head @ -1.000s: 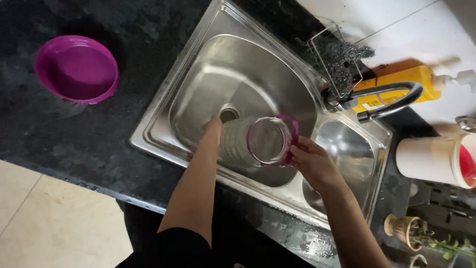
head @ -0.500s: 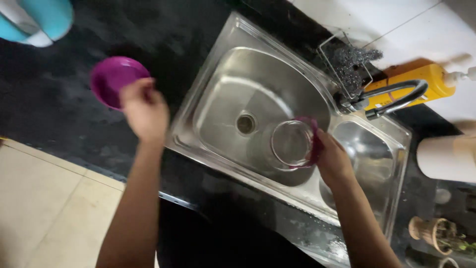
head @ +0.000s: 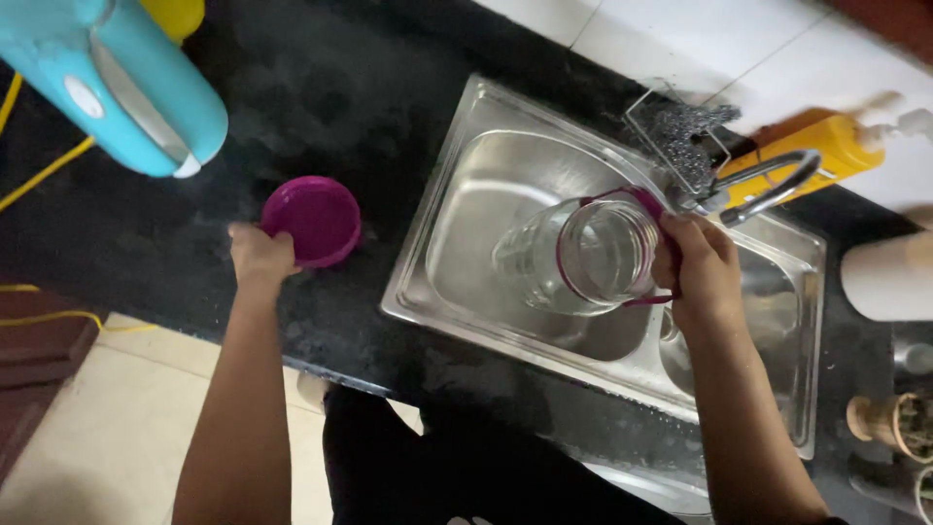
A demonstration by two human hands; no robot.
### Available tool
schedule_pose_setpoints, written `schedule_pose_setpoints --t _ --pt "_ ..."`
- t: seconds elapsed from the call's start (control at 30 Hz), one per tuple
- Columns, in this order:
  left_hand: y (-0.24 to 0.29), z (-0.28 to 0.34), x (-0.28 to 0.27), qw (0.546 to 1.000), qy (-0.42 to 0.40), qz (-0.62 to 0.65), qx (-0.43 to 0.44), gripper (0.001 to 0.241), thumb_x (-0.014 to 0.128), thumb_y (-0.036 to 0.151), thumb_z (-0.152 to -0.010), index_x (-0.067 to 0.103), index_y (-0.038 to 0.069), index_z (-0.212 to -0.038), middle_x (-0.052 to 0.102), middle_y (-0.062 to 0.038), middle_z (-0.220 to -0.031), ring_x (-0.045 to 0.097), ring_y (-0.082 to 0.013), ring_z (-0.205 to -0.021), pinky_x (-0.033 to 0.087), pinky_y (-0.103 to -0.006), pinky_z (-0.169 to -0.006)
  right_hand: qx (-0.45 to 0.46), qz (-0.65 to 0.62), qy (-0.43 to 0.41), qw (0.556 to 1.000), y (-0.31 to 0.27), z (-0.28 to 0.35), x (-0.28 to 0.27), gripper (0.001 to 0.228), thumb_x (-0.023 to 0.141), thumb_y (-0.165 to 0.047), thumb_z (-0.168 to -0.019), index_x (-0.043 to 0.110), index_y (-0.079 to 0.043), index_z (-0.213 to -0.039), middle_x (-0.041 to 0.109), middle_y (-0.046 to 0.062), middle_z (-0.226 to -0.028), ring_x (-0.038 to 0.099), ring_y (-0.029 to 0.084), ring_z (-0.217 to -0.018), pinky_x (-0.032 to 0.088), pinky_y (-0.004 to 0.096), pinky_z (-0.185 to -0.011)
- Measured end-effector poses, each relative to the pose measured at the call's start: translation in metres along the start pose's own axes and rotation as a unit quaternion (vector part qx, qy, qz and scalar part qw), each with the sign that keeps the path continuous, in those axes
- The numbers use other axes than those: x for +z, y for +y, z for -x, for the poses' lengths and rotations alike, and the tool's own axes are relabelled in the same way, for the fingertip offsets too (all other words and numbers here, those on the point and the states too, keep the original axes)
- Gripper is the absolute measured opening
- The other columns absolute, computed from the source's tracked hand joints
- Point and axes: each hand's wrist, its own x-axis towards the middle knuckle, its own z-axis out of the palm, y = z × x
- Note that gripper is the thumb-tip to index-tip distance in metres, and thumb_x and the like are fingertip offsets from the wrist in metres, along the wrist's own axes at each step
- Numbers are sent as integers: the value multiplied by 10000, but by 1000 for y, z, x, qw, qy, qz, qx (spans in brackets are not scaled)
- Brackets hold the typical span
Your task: Rinsing and washing a large glass jar and a tall glass in a kitchen sink.
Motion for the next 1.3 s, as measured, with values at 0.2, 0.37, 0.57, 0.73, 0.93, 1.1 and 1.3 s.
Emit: schedule_pose_setpoints --t 0.2,0.37,0.57,0.73,0.93,1.1,1.3 --pt "104 102 -32 984 100 -59 133 505 787 176 -897 411 106 -1226 700 -242 -1139 717 -468 -1033 618 -574 -829 -30 -15 5 999 -18 20 12 248 692 -127 -1018 584 -79 -800 402 74 -535 378 129 -396 282 258 -373" --pt "147 131 0 762 191 -196 588 370 676 102 -951 602 133 -1313 559 -132 -1086 599 -352 -997 497 -459 -836 -26 -23 5 999 -20 35 15 234 688 -116 -985 591 -66 -778 395 56 -523 369 93 -387 249 227 -372" --pt "165 156 72 797 -8 -142 587 775 846 -72 -684 507 -31 -1380 546 -246 -1206 602 -477 -1132 562 -542 -934 -13 25 6 1000 -15 33 -8 254 672 -168 -990 585 -88 -765 380 62 -480 344 97 -351 232 249 -349" --pt "149 144 78 672 146 -202 697 384 608 62 -992 620 106 -1373 569 -158 -1174 631 -348 -1038 529 -457 -890 3 48 23 999 -1 20 -25 252 683 -205 -993 615 -82 -784 394 80 -448 320 135 -302 252 286 -287" --pt "103 106 135 969 4 150 198 642 736 94 -912 447 16 -1479 514 -306 -1404 539 -501 -1276 464 -579 -1043 21 95 10 995 -10 23 -33 232 719 -244 -972 658 -101 -801 401 72 -425 304 132 -293 303 285 -253" --pt "147 188 128 779 -241 450 -364 343 433 371 -1093 617 111 -1221 745 -74 -1016 735 -227 -895 605 -323 -748 -2 79 -31 996 -28 29 -25 244 722 -197 -970 621 -69 -789 356 35 -464 280 82 -378 244 229 -280" --pt "30 196 231 600 -372 603 -371 555 515 726 -909 597 180 -848 535 -158 -1394 351 -433 -1482 231 -649 -1245 -38 0 -47 998 -54 47 -5 255 727 -102 -974 601 -57 -757 344 12 -482 270 52 -385 248 191 -333"
